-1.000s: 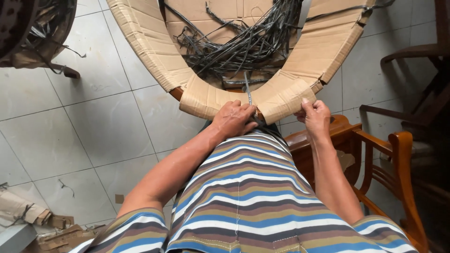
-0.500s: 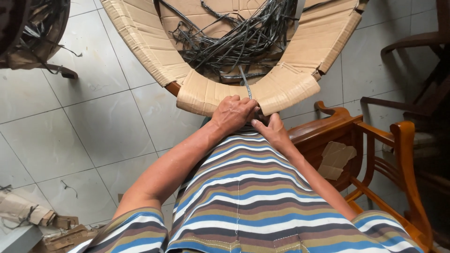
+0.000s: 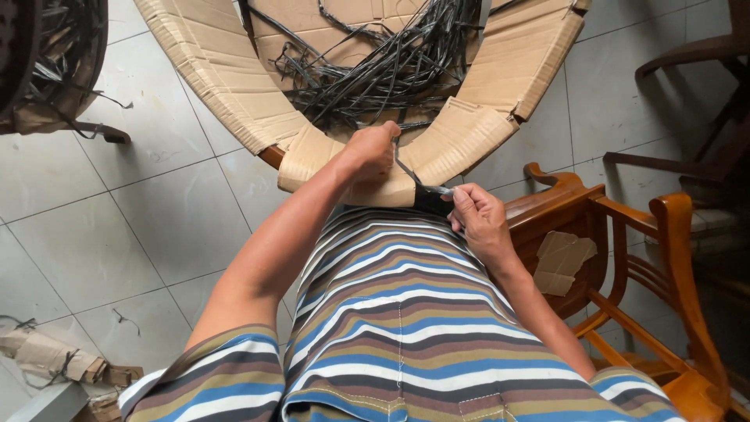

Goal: Wrapping wooden chair frames with cardboard and securing them with ties for transport or storage.

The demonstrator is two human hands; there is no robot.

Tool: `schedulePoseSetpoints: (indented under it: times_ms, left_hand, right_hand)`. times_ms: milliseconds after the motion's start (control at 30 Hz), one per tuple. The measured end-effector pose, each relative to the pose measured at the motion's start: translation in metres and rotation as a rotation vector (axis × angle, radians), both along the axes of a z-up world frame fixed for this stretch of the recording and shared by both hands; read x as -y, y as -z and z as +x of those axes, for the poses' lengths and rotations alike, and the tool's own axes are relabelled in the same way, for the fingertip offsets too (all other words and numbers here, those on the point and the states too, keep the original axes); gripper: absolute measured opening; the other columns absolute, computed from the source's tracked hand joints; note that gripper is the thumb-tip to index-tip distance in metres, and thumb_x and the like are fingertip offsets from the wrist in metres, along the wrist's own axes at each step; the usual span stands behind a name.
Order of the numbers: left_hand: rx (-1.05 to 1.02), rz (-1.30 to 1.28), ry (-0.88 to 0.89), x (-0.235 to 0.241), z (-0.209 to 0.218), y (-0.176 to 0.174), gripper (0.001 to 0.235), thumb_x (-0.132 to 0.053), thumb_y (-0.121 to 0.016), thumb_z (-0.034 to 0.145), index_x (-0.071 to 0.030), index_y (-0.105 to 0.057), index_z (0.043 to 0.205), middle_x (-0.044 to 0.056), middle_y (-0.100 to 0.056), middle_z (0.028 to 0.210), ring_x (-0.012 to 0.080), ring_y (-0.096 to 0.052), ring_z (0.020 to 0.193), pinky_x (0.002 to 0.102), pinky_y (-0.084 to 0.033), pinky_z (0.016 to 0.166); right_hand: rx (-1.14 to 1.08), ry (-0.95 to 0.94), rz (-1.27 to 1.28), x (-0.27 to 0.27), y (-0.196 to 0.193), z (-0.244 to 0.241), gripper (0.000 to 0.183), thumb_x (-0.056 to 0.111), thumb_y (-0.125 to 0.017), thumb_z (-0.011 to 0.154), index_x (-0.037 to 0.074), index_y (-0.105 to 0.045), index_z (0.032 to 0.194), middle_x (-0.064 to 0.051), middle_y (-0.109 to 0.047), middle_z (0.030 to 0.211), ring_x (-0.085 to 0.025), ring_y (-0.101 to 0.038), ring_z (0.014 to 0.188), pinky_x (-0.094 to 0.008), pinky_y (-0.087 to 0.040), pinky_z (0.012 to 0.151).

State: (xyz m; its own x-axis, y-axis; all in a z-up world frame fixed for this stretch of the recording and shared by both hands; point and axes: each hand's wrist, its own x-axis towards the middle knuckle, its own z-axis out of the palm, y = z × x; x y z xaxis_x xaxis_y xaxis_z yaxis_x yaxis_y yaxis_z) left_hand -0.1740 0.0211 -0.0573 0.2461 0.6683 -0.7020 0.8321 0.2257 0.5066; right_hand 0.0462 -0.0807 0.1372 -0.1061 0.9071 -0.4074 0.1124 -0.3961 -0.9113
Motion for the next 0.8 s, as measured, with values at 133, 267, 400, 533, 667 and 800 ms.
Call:
schedulePoseSetpoints:
  times_ms: [133, 267, 400, 533, 667, 800]
  left_hand:
    - [0.0, -0.046, -0.039, 0.0, -0.003, -0.004, 0.046, -0.033, -0.056, 0.101, -0.022, -0.05, 0.146, 0.024, -0.068, 0.127, 0.0394, -0.064, 0.125, 0.052, -0.05, 0.108]
    - [0.04, -0.142, -0.085, 0.001, -0.004, -0.04, 0.042, -0.034, -0.056, 0.101, -0.012, -0.053, 0.137, 0.027, -0.066, 0.127, 0.0417, -0.062, 0.126, 0.053, -0.048, 0.108]
    - [0.105, -0.172, -0.141, 0.004, -0.014, -0.05, 0.029, -0.028, -0.056, 0.095, -0.011, -0.06, 0.118, 0.026, -0.069, 0.118, 0.0411, -0.062, 0.124, 0.052, -0.049, 0.106]
    - [0.203, -0.193, -0.242, 0.003, -0.016, -0.067, 0.039, -0.027, -0.063, 0.092, -0.007, -0.057, 0.125, 0.027, -0.068, 0.12, 0.043, -0.06, 0.126, 0.05, -0.046, 0.11]
    - [0.133, -0.179, -0.257, 0.008, -0.015, -0.052, 0.026, -0.029, -0.061, 0.089, -0.013, -0.064, 0.108, 0.019, -0.072, 0.105, 0.0356, -0.067, 0.118, 0.048, -0.052, 0.102]
    - [0.117, -0.18, -0.34, 0.004, -0.015, -0.071, 0.032, -0.03, -0.055, 0.094, -0.005, -0.063, 0.113, 0.024, -0.071, 0.11, 0.0393, -0.066, 0.118, 0.051, -0.051, 0.103]
  right_hand:
    - [-0.072, 0.044, 0.03, -0.009, -0.027, 0.004, 0.026, 0.015, -0.055, 0.108, -0.005, -0.07, 0.11, -0.008, -0.05, 0.053, -0.014, -0.061, 0.052, -0.024, -0.053, 0.061]
    - [-0.161, -0.021, 0.085, -0.019, -0.042, 0.009, 0.024, 0.012, -0.057, 0.105, -0.004, -0.07, 0.118, -0.012, -0.06, 0.058, -0.012, -0.059, 0.052, -0.024, -0.051, 0.058]
    - [-0.319, -0.258, 0.042, -0.023, -0.069, 0.013, 0.028, 0.005, -0.059, 0.096, 0.0, -0.074, 0.119, -0.011, -0.064, 0.055, -0.012, -0.058, 0.046, -0.028, -0.052, 0.054]
    - [-0.476, -0.252, 0.046, -0.028, -0.1, 0.008, 0.029, 0.002, -0.057, 0.095, -0.007, -0.071, 0.119, -0.007, -0.052, 0.051, -0.016, -0.056, 0.046, -0.027, -0.051, 0.052]
    - [-0.337, -0.133, 0.104, -0.046, -0.083, 0.011, 0.036, 0.011, -0.053, 0.104, -0.003, -0.058, 0.137, -0.002, -0.052, 0.057, -0.012, -0.058, 0.055, -0.025, -0.052, 0.061]
    - [-0.08, -0.109, -0.046, -0.049, -0.034, 0.015, 0.033, 0.011, -0.053, 0.107, -0.004, -0.053, 0.136, 0.002, -0.045, 0.057, -0.01, -0.054, 0.051, -0.025, -0.05, 0.062]
